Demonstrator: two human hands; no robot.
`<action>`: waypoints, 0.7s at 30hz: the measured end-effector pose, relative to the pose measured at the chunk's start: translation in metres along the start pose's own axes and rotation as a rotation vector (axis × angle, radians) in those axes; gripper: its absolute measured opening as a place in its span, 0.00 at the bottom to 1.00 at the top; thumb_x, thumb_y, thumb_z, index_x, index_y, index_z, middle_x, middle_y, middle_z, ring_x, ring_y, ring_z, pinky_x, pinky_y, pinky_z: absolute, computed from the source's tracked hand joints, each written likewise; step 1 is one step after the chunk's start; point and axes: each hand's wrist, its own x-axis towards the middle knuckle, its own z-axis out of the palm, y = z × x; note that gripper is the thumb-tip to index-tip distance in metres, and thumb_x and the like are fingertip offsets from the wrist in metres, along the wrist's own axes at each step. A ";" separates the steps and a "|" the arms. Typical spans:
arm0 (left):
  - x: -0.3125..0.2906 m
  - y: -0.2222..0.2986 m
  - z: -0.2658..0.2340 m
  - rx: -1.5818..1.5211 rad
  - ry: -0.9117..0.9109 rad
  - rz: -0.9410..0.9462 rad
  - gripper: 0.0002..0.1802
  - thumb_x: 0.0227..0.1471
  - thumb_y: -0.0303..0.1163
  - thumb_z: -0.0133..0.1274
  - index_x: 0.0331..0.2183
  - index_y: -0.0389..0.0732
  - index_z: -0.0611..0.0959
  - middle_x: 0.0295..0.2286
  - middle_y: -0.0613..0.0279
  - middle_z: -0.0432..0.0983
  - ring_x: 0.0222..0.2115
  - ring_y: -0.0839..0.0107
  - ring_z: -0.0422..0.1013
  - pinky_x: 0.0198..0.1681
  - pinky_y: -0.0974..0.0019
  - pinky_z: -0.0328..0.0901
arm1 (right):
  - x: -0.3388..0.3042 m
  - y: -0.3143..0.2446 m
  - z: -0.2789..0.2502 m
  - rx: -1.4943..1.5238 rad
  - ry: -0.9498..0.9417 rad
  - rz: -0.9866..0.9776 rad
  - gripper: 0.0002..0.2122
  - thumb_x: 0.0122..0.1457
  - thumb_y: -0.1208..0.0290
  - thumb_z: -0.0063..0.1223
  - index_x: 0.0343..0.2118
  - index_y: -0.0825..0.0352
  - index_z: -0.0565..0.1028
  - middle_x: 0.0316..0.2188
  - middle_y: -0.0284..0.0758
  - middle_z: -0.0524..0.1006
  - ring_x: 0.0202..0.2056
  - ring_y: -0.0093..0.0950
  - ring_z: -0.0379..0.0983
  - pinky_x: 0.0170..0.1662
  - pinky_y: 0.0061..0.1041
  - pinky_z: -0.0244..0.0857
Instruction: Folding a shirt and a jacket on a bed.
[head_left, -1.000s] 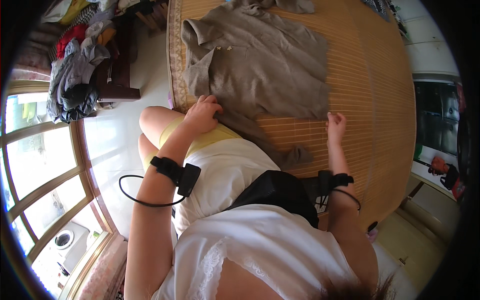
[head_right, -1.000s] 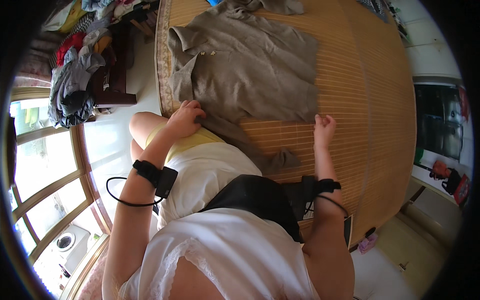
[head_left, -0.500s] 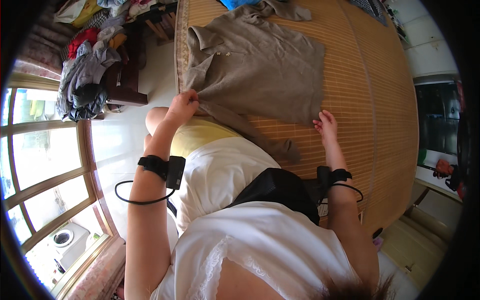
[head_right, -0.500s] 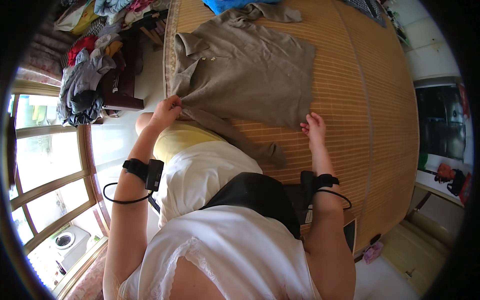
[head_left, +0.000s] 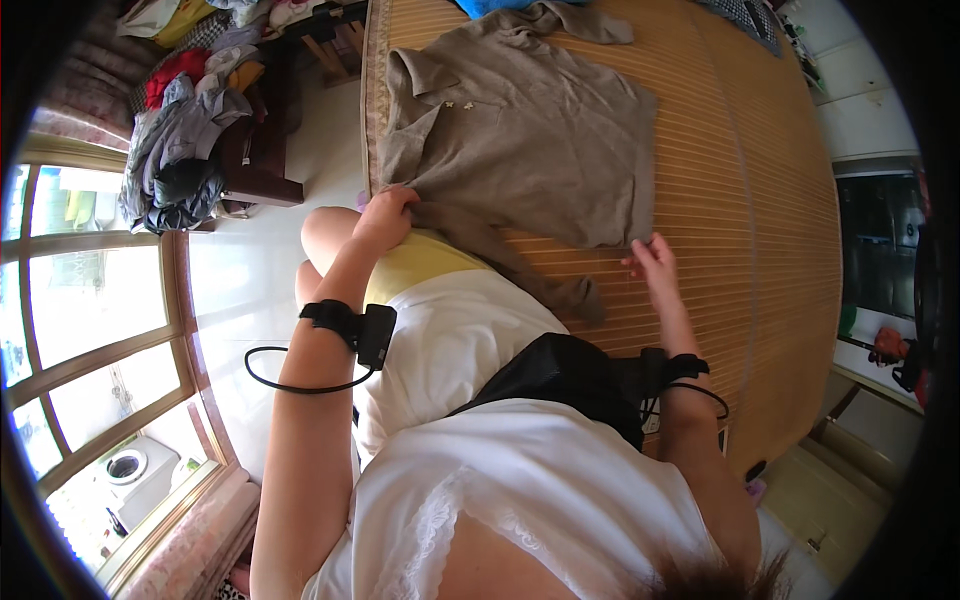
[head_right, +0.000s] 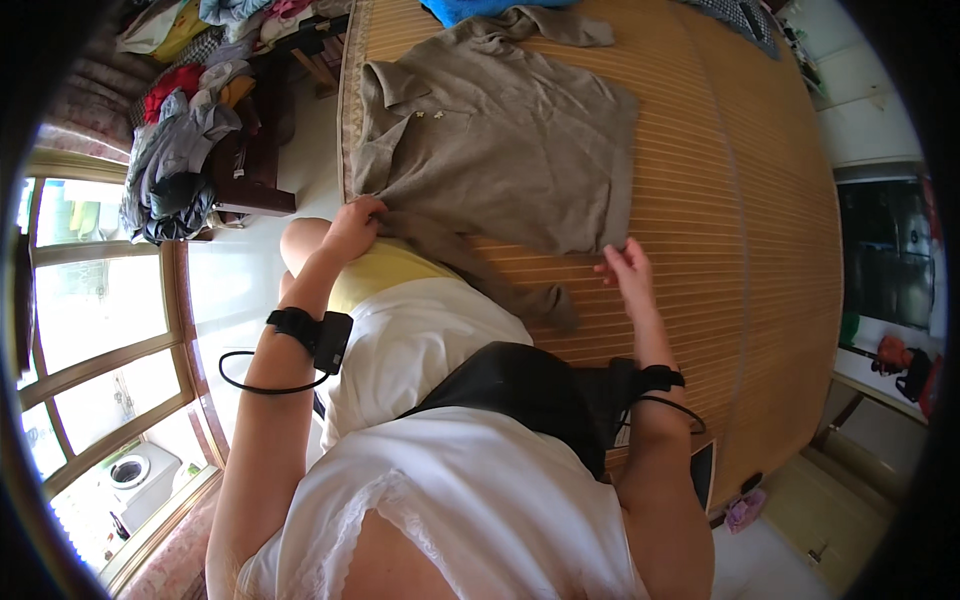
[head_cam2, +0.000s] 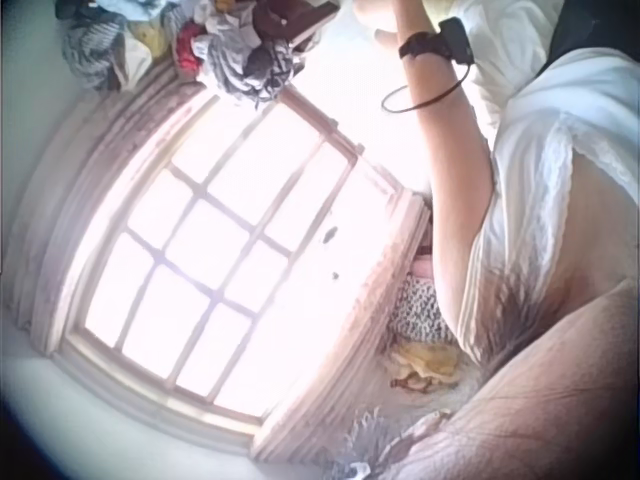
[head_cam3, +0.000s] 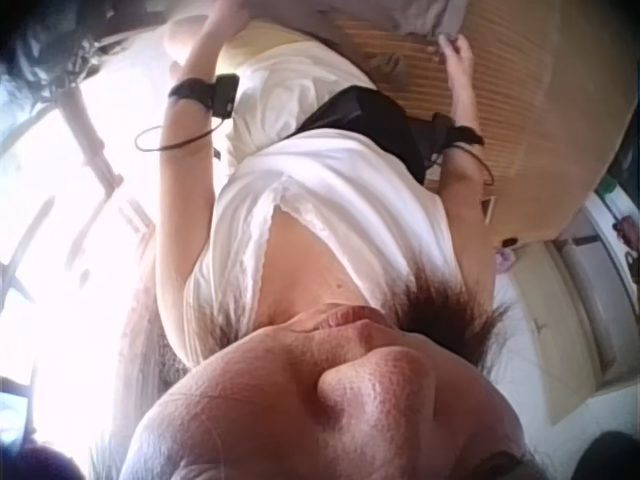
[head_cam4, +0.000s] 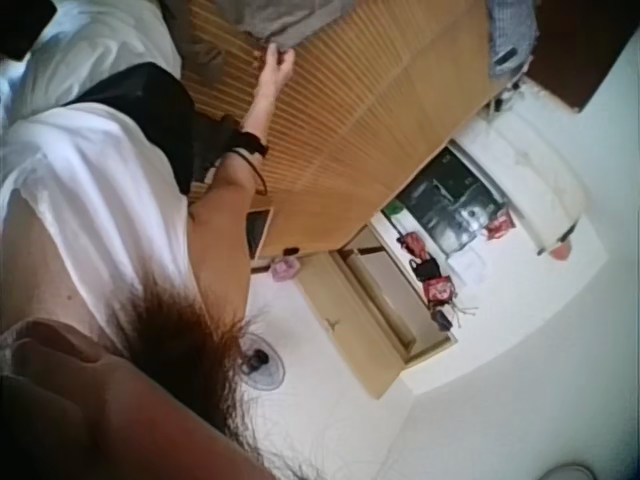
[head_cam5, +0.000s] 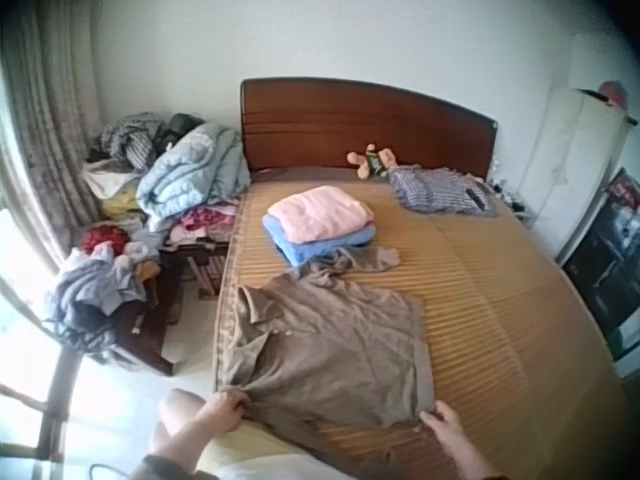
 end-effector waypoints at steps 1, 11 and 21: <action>-0.002 0.001 -0.002 0.004 -0.001 -0.005 0.14 0.37 0.22 0.43 0.31 0.37 0.77 0.34 0.52 0.71 0.39 0.54 0.65 0.44 0.60 0.59 | 0.000 -0.005 -0.002 0.003 -0.005 0.003 0.11 0.53 0.68 0.50 0.37 0.64 0.68 0.25 0.28 0.70 0.24 0.17 0.69 0.21 0.14 0.59; -0.010 0.001 -0.003 -0.008 -0.070 -0.078 0.13 0.38 0.25 0.44 0.31 0.39 0.77 0.35 0.53 0.70 0.42 0.56 0.63 0.46 0.61 0.59 | -0.055 -0.020 0.046 -0.926 -0.208 -0.794 0.12 0.46 0.75 0.51 0.36 0.64 0.69 0.32 0.36 0.68 0.32 0.31 0.67 0.34 0.27 0.64; -0.003 0.001 -0.005 0.044 0.000 -0.084 0.14 0.41 0.27 0.44 0.35 0.40 0.75 0.35 0.53 0.71 0.43 0.58 0.63 0.45 0.64 0.58 | -0.029 -0.133 0.026 0.092 -0.271 -0.328 0.16 0.38 0.77 0.37 0.34 0.68 0.68 0.30 0.31 0.69 0.32 0.21 0.66 0.35 0.18 0.62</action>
